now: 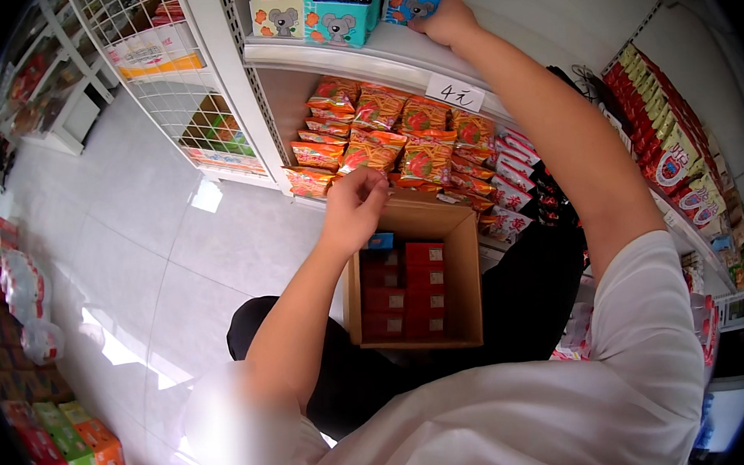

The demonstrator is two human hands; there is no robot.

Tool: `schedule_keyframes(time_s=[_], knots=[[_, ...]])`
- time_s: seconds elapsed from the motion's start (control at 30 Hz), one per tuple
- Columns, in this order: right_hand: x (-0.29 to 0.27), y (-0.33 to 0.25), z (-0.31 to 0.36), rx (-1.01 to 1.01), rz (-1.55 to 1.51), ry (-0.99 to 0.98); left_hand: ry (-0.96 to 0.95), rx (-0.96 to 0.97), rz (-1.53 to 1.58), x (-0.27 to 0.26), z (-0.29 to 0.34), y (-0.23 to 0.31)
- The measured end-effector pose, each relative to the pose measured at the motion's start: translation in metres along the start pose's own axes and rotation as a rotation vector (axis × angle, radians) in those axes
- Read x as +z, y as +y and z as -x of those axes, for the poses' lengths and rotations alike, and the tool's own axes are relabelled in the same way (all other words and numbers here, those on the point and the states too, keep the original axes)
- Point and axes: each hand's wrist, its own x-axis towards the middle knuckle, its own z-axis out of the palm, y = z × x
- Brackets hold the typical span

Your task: The person sits on the floor and takes small snack boxes from a cardboard box, placing them one by one onto a store shelf. They handle multiple boxes of different colors and arrange them neatly on the shelf.

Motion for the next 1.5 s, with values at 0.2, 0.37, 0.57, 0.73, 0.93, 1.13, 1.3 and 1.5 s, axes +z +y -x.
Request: schedule_keyframes(time_s=[0.2, 0.37, 0.57, 0.73, 0.93, 1.13, 1.3, 1.5], knots=[[-0.003, -0.001, -0.002, 0.012, 0.105, -0.005, -0.053, -0.027, -0.119, 0.010, -0.005, -0.001], [-0.020, 0.003, 0.004, 0.008, 0.099, 0.026, -0.095, -0.013, -0.169, 0.028, -0.007, -0.004], [-0.068, -0.010, 0.141, -0.577, -0.170, 0.430, -0.135, 0.035, -0.412, 0.039, -0.001, -0.012], [-0.042, 0.054, 0.247, -0.611, -0.324, 0.114, -0.359, 0.043, -0.819, 0.064, -0.014, -0.055], [-0.020, 0.128, 0.260, -0.196, -0.362, -0.442, -0.578, -0.128, -1.481, 0.132, -0.003, -0.127], [-0.010, 0.168, 0.257, -0.226, -0.247, -0.452, -0.551, -0.031, -1.772, 0.172, 0.000, -0.167], [-0.012, 0.173, 0.258, -0.271, -0.191, -0.550, -0.621, -0.113, -1.794, 0.191, -0.011, -0.182], [-0.018, 0.172, 0.272, -0.307, -0.191, -0.569, -0.459, -0.082, -1.992, 0.208, -0.001, -0.227]])
